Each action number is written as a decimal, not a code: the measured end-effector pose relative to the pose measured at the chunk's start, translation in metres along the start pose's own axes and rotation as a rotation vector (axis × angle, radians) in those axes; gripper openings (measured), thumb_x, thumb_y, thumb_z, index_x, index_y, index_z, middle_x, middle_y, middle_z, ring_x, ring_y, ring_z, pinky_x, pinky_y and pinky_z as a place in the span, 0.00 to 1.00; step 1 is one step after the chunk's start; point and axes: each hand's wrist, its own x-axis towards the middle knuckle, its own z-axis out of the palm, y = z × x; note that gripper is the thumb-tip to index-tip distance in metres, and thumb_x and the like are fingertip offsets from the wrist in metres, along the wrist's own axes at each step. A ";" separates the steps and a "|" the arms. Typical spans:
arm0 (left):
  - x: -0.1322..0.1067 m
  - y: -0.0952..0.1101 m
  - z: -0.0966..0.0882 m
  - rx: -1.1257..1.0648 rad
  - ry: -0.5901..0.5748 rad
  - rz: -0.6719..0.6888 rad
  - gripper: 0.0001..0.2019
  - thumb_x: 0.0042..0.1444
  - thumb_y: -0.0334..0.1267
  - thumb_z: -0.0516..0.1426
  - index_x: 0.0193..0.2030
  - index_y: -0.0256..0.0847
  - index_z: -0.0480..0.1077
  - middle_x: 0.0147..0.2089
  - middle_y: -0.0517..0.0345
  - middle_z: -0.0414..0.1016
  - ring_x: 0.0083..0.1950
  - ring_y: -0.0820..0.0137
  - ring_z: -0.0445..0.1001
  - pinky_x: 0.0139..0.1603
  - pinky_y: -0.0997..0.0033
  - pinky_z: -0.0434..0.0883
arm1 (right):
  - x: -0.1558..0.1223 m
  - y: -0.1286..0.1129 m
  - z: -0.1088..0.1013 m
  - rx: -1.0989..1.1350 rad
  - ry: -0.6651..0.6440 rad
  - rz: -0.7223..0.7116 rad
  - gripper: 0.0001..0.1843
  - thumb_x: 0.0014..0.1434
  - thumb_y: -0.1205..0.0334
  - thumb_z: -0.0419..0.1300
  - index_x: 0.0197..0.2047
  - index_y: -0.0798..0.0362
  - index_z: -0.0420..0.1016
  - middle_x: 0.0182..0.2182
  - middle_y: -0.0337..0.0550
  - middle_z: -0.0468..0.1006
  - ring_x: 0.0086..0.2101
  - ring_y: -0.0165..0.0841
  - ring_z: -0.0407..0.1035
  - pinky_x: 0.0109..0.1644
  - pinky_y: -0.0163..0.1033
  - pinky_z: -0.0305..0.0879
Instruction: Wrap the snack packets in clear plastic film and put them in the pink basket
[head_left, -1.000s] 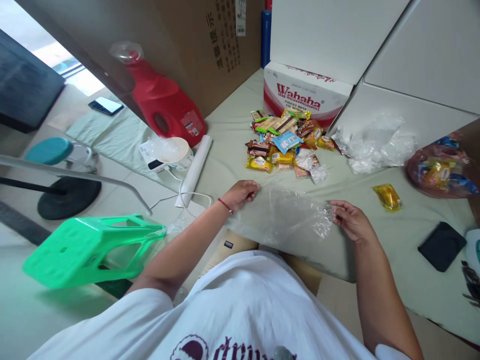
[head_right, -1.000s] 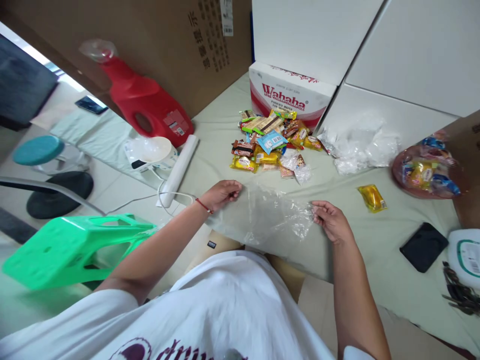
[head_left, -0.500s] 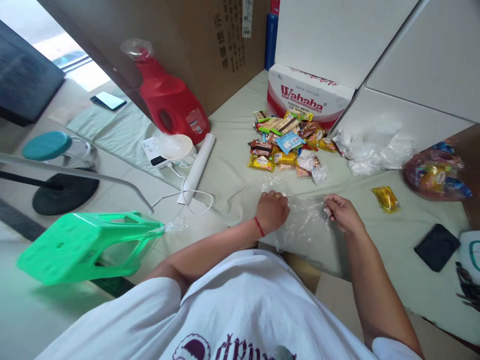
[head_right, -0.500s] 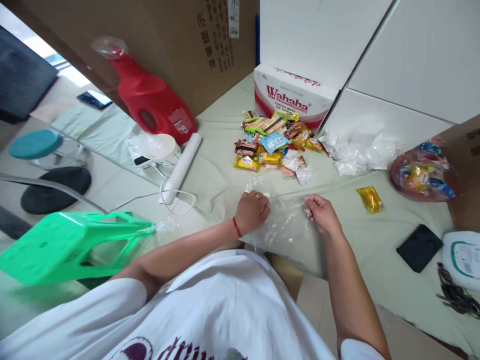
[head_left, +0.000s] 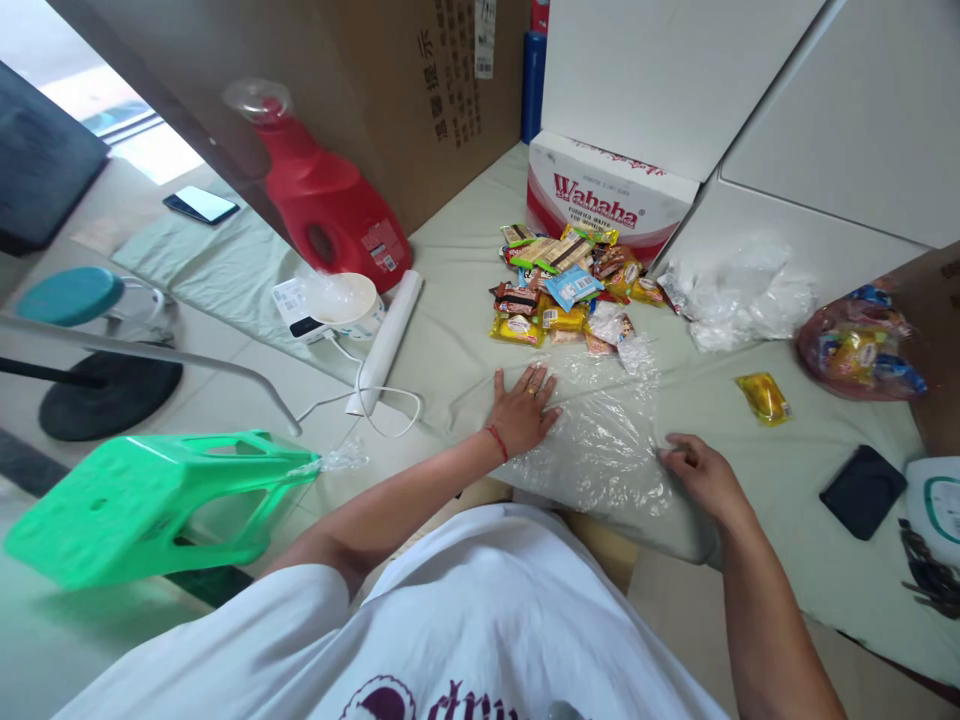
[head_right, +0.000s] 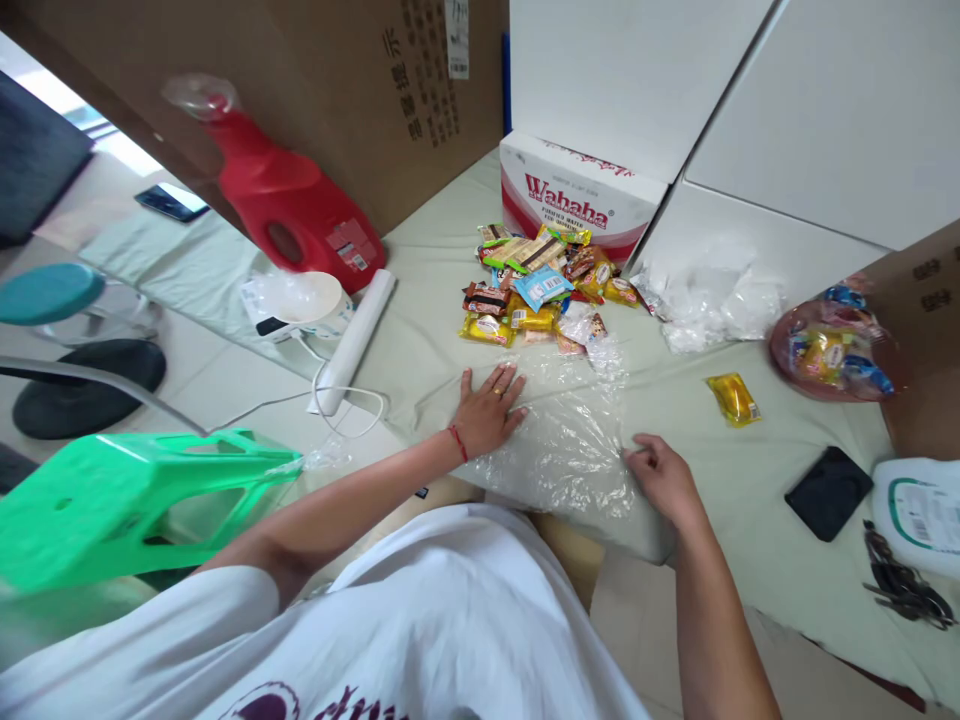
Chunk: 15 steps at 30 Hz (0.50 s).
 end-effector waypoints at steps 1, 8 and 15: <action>-0.001 -0.001 0.000 0.006 -0.005 0.016 0.28 0.72 0.51 0.48 0.75 0.45 0.60 0.79 0.41 0.53 0.80 0.50 0.52 0.75 0.24 0.33 | -0.003 -0.005 -0.002 -0.113 0.114 -0.061 0.24 0.55 0.41 0.67 0.48 0.50 0.79 0.30 0.43 0.79 0.30 0.38 0.70 0.39 0.44 0.66; 0.004 -0.010 -0.002 0.064 -0.002 0.020 0.29 0.74 0.51 0.42 0.77 0.46 0.57 0.79 0.44 0.54 0.79 0.52 0.53 0.75 0.23 0.34 | 0.028 -0.063 0.048 -0.475 -0.015 -0.815 0.24 0.71 0.49 0.54 0.63 0.51 0.76 0.62 0.54 0.74 0.62 0.48 0.65 0.68 0.56 0.59; 0.012 -0.027 -0.003 0.135 -0.045 0.018 0.31 0.73 0.53 0.41 0.78 0.43 0.55 0.81 0.49 0.50 0.81 0.54 0.49 0.76 0.25 0.41 | 0.090 -0.121 0.053 -0.866 -0.020 -0.592 0.21 0.71 0.57 0.49 0.51 0.53 0.82 0.47 0.56 0.82 0.48 0.47 0.74 0.51 0.48 0.70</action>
